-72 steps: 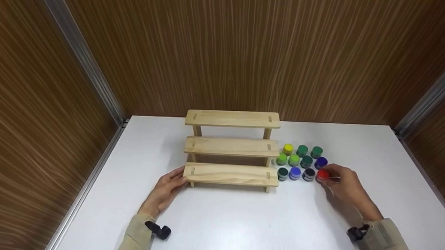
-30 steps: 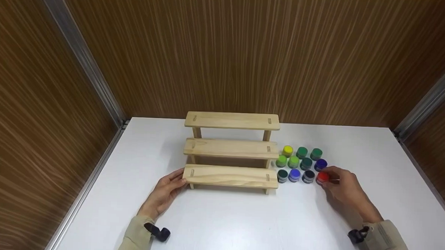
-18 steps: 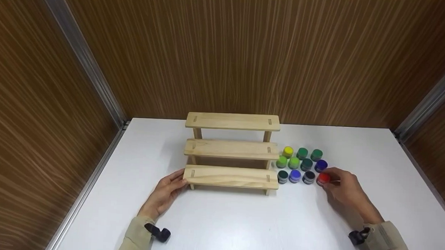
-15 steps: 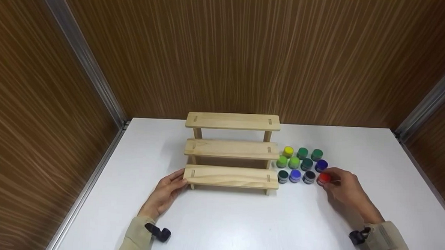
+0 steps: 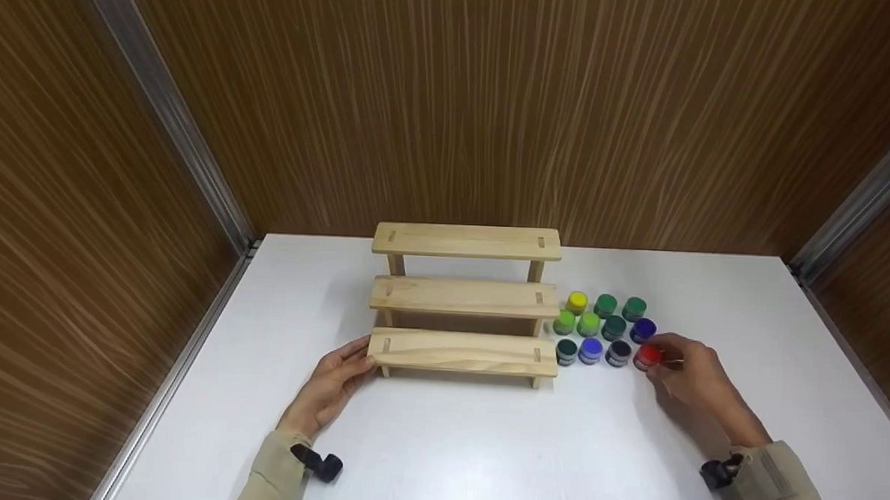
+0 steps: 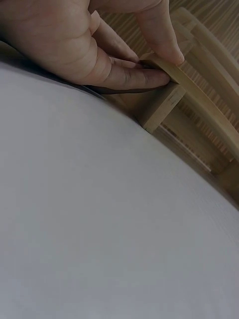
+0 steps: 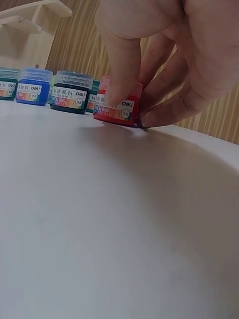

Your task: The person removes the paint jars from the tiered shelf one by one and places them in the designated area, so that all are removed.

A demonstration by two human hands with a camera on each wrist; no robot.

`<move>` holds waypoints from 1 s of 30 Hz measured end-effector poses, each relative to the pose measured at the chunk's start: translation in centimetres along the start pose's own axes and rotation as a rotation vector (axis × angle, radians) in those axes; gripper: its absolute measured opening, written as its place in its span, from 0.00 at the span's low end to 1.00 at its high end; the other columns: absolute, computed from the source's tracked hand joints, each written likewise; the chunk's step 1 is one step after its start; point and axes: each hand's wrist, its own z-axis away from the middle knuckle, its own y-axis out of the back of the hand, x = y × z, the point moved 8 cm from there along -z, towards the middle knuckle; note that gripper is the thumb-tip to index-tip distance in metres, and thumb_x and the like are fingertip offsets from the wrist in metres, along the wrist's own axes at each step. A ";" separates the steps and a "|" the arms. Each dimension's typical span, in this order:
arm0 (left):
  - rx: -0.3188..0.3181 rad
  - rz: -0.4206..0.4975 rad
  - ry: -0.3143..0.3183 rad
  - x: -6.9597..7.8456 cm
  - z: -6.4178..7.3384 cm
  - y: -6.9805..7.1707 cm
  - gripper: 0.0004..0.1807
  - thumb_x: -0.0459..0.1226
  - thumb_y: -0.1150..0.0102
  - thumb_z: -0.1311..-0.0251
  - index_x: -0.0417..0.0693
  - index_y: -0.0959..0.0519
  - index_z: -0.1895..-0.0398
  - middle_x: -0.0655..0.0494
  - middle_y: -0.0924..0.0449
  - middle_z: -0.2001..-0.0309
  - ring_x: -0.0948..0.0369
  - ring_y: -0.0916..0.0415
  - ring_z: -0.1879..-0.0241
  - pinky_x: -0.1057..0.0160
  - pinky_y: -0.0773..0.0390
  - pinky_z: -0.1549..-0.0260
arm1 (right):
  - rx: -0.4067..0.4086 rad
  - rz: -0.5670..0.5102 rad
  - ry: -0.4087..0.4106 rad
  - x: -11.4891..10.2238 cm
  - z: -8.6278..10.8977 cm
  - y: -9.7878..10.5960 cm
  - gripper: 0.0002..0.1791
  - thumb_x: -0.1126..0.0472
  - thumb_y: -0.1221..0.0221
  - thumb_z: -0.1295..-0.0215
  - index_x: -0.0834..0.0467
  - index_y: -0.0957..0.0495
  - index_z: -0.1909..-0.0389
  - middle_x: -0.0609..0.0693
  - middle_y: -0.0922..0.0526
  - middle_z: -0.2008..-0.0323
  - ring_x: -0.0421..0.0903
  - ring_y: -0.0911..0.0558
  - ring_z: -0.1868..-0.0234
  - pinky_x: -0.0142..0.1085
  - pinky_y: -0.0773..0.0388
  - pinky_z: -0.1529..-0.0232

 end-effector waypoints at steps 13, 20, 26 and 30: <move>0.030 -0.010 -0.015 0.7 0.2 -0.2 0.37 0.27 0.40 0.26 0.27 0.43 0.19 0.31 0.42 0.19 0.60 0.24 0.33 0.68 0.21 0.33 | 0.023 0.013 -0.033 -0.7 0.1 2.6 0.23 0.69 0.37 0.27 0.71 0.24 0.34 0.73 0.18 0.39 0.72 0.17 0.41 0.64 0.17 0.38; 0.040 -0.077 0.020 1.4 0.3 -0.3 0.35 0.29 0.39 0.26 0.26 0.40 0.21 0.36 0.27 0.27 0.64 0.18 0.42 0.68 0.17 0.38 | 0.096 0.047 0.050 -1.3 0.4 4.9 0.21 0.68 0.35 0.27 0.72 0.23 0.37 0.74 0.16 0.43 0.73 0.15 0.44 0.63 0.15 0.42; 0.005 -0.246 0.041 3.5 0.2 -0.2 0.35 0.32 0.38 0.25 0.25 0.39 0.22 0.33 0.27 0.28 0.64 0.17 0.44 0.68 0.16 0.40 | 0.124 0.068 0.067 -2.0 0.0 6.0 0.21 0.66 0.35 0.27 0.71 0.22 0.37 0.73 0.15 0.44 0.72 0.14 0.46 0.64 0.16 0.43; 0.047 -0.359 0.048 4.8 0.1 0.0 0.34 0.32 0.37 0.27 0.27 0.36 0.23 0.30 0.29 0.27 0.59 0.18 0.42 0.67 0.15 0.42 | 0.154 0.063 0.112 -2.7 -0.4 6.5 0.19 0.67 0.34 0.27 0.71 0.20 0.40 0.73 0.14 0.46 0.72 0.13 0.49 0.64 0.15 0.46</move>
